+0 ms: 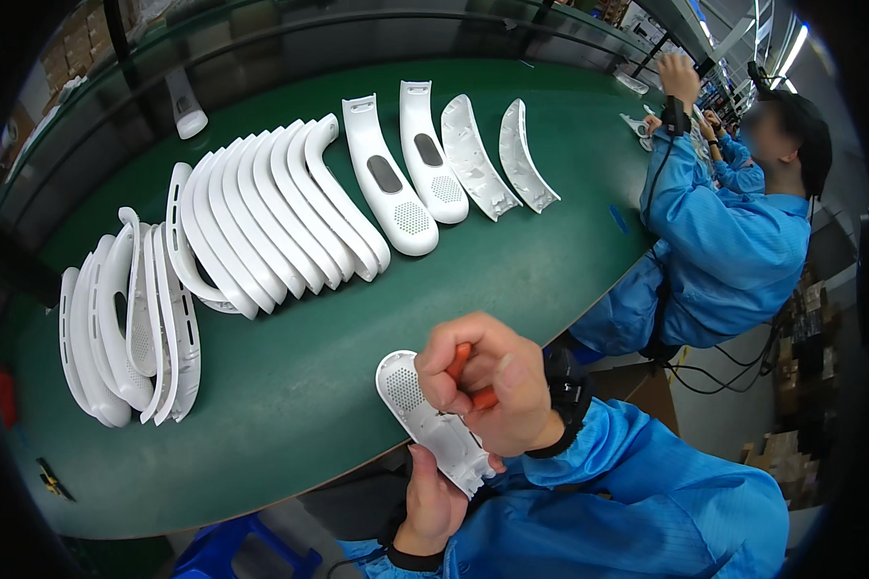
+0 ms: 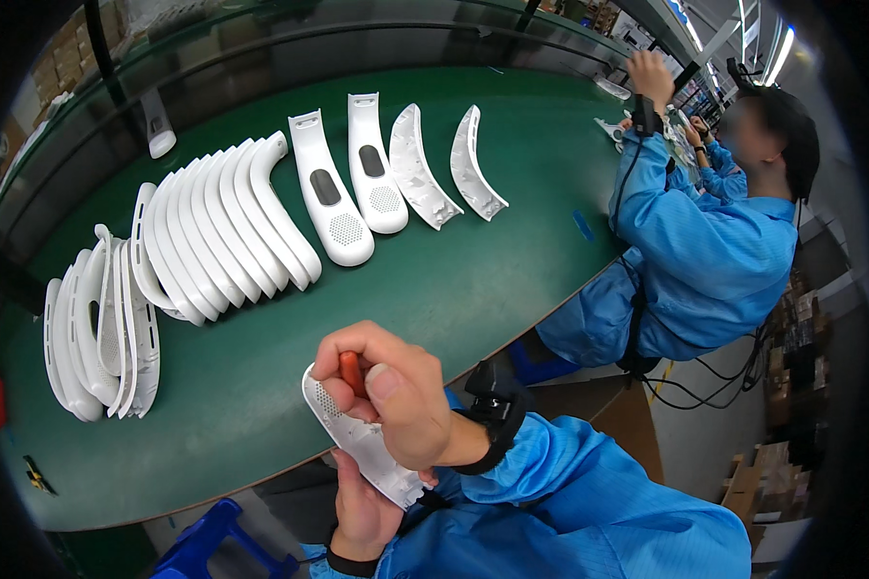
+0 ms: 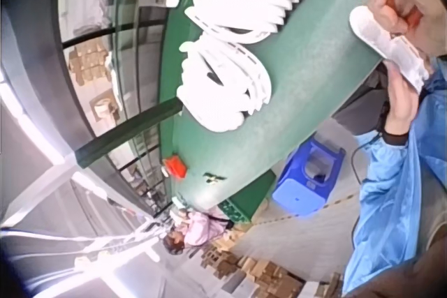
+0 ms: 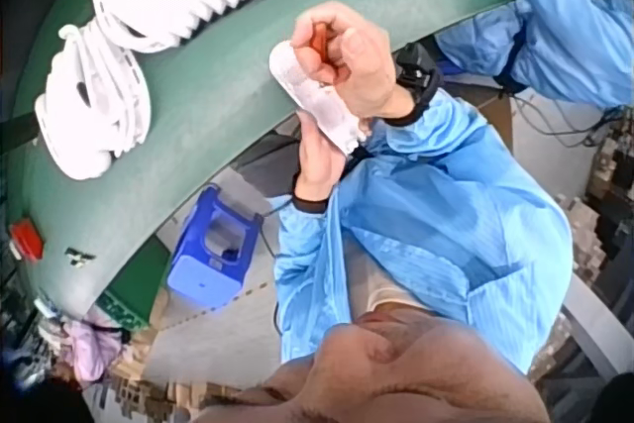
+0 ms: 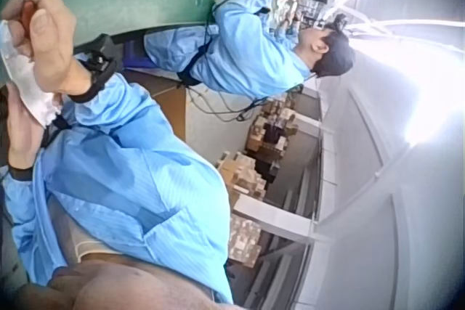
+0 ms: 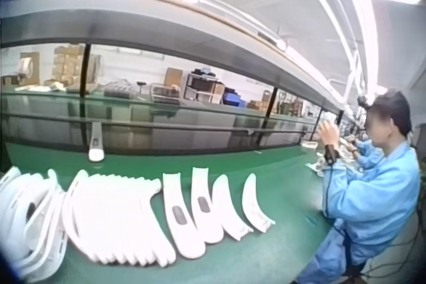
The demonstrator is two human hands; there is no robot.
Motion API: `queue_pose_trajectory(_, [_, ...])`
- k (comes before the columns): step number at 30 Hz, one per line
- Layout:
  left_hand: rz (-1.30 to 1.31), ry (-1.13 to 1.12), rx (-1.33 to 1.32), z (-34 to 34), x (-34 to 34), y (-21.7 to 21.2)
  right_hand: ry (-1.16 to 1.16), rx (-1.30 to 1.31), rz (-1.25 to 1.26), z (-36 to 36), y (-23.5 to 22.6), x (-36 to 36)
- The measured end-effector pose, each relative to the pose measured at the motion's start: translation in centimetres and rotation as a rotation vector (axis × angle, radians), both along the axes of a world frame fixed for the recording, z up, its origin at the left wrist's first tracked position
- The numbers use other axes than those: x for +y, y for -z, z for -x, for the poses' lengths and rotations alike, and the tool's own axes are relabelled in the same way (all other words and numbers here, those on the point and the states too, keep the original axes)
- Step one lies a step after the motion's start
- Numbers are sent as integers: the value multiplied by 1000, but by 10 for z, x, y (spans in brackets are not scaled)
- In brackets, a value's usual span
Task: Assembling and inspecting white plastic electronic housing components on a factory line.
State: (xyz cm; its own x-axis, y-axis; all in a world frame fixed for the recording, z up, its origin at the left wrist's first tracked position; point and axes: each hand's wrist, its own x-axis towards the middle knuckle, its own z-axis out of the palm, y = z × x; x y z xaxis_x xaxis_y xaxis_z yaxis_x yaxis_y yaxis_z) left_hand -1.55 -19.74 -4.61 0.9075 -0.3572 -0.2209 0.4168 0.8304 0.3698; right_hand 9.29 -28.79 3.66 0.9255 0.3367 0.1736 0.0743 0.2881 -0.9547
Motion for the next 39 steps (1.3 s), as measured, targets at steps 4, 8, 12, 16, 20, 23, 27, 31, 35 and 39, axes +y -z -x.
queue_pose_trajectory(4, [-108, -38, 20, -2, -4, -9, 28, -26, -5, -3, 1, 1])
queue_pose_trajectory(8, [-120, -47, -44, -3, -4, -7, 50, 1, -76, -4, 3, 2])
queue_pose_trajectory(12, [-75, -72, 5, -5, -4, -16, 46, 9, -114, -4, 4, 1])
queue_pose_trajectory(16, [-87, -61, 11, -3, -3, -13, 57, 15, -128, -1, 6, 4])
queue_pose_trajectory(20, [-111, -62, 44, -4, -1, -15, 96, 4, -120, 5, 9, 3])
queue_pose_trajectory(23, [-121, -68, 63, -4, -1, -19, 97, 14, -144, 6, 5, 3])
queue_pose_trajectory(27, [-138, -11, -59, -3, 2, -7, 98, 30, -126, 4, 4, 5])
queue_pose_trajectory(31, [-143, -6, -76, -4, 1, -8, 105, 40, -112, 4, 2, 4])
queue_pose_trajectory(35, [-138, -44, -3, -3, 0, -10, 94, 39, -146, 3, 5, 2])
queue_pose_trajectory(39, [-176, -19, -40, -3, 1, -8, 97, 37, -139, 3, 4, 1])
